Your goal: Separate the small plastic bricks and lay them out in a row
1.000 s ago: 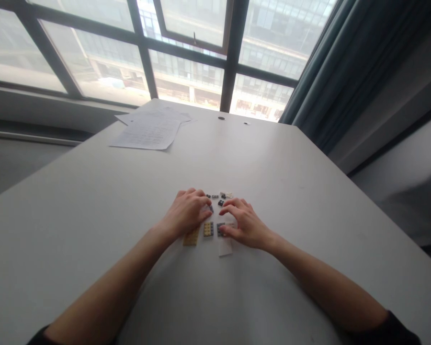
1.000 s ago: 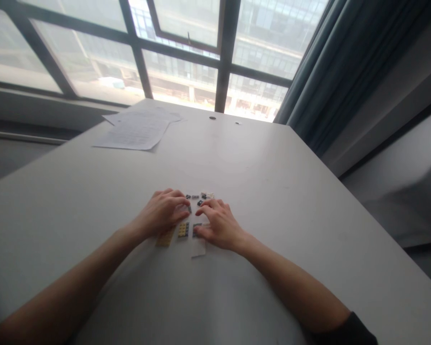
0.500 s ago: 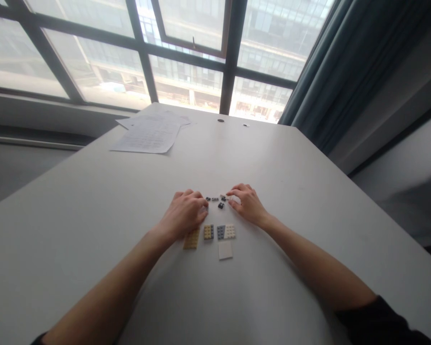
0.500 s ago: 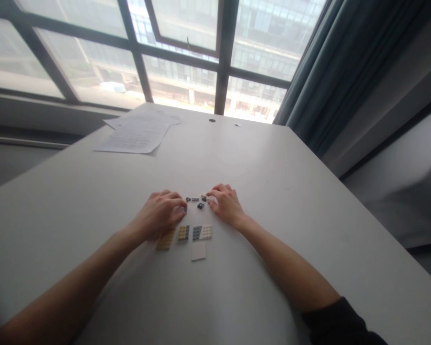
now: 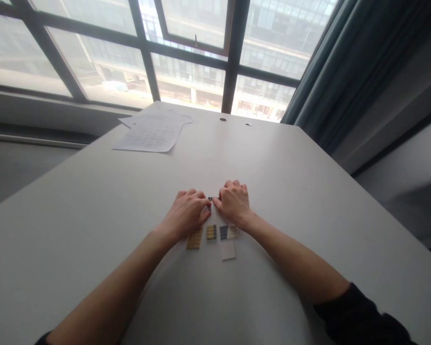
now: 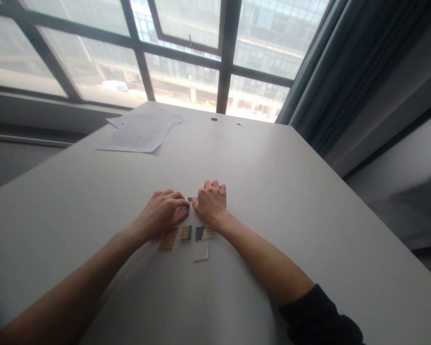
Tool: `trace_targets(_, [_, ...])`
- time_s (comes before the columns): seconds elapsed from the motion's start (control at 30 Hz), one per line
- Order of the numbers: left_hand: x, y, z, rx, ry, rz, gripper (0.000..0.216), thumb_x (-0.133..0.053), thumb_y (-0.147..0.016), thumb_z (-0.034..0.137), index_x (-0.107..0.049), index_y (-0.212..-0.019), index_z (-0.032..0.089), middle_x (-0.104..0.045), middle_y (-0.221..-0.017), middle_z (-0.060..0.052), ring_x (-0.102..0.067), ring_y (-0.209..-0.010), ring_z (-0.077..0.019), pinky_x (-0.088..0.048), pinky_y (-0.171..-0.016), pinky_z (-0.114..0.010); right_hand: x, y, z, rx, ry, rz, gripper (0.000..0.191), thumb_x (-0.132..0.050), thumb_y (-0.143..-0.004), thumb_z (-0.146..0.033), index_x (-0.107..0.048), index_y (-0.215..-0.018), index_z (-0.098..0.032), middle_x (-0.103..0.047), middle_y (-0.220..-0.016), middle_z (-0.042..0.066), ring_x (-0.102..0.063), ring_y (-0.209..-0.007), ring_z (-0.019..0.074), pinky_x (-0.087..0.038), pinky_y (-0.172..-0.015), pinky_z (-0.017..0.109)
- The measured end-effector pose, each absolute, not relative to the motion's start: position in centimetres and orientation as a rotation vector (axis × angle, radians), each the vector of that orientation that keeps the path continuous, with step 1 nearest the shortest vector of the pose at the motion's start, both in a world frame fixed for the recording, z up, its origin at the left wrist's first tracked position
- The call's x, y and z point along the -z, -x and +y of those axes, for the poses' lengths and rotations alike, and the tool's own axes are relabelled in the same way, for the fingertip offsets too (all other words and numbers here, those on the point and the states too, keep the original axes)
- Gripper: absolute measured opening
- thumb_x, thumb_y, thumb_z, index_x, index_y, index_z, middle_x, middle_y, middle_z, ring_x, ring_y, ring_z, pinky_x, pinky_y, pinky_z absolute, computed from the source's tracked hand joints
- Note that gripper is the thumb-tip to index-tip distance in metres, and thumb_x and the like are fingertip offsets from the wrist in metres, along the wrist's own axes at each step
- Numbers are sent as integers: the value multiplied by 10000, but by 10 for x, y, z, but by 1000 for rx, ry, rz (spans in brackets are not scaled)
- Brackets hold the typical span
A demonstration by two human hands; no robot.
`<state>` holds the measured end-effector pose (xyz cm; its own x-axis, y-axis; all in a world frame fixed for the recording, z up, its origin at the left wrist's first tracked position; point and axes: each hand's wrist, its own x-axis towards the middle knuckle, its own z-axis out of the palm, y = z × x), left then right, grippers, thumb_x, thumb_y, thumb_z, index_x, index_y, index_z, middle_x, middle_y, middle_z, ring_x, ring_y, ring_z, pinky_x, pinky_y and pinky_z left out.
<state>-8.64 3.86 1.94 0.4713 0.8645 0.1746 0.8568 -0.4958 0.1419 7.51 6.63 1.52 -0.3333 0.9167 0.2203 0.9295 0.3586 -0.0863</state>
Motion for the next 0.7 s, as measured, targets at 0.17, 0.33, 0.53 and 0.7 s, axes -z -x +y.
trace_targets(0.17, [-18, 90, 41, -377, -2640, 1540, 221, -515, -830, 313, -719, -870, 237, -690, -951, -54, -566, -915, -235, -368, -872, -398, -16, -77, 68, 23, 1700, -2357, 243, -571, -840, -379, -687, -872, -169, -613, -1001, 117, -491, -985, 276, -347, -822, 409])
trace_targets(0.33, [-15, 97, 46, -410, -2616, 1526, 200, -525, -830, 304, -717, -863, 256, -691, -964, -39, -564, -927, -231, -369, -864, -388, -16, -78, 66, 34, 1678, -2406, 260, -522, -876, -372, -679, -881, -166, -608, -1011, 122, -482, -1009, 279, -325, -838, 419])
trace_targets(0.53, [-14, 100, 48, -444, -2592, 1524, 217, -518, -803, 230, -711, -896, 262, -691, -965, -35, -569, -918, -227, -376, -862, -384, -13, -82, 67, 15, 1622, -2426, 253, -525, -880, -359, -689, -827, -174, -623, -993, 107, -492, -985, 255, -326, -840, 406])
trace_targets(0.7, [-15, 98, 46, -406, -2628, 1446, 221, -516, -803, 235, -704, -912, 274, -687, -965, -29, -566, -919, -228, -380, -862, -390, -13, -90, 73, -60, 1526, -2375, 203, -549, -866, -341, -686, -834, -195, -624, -1001, 73, -491, -1004, 243, -327, -863, 400])
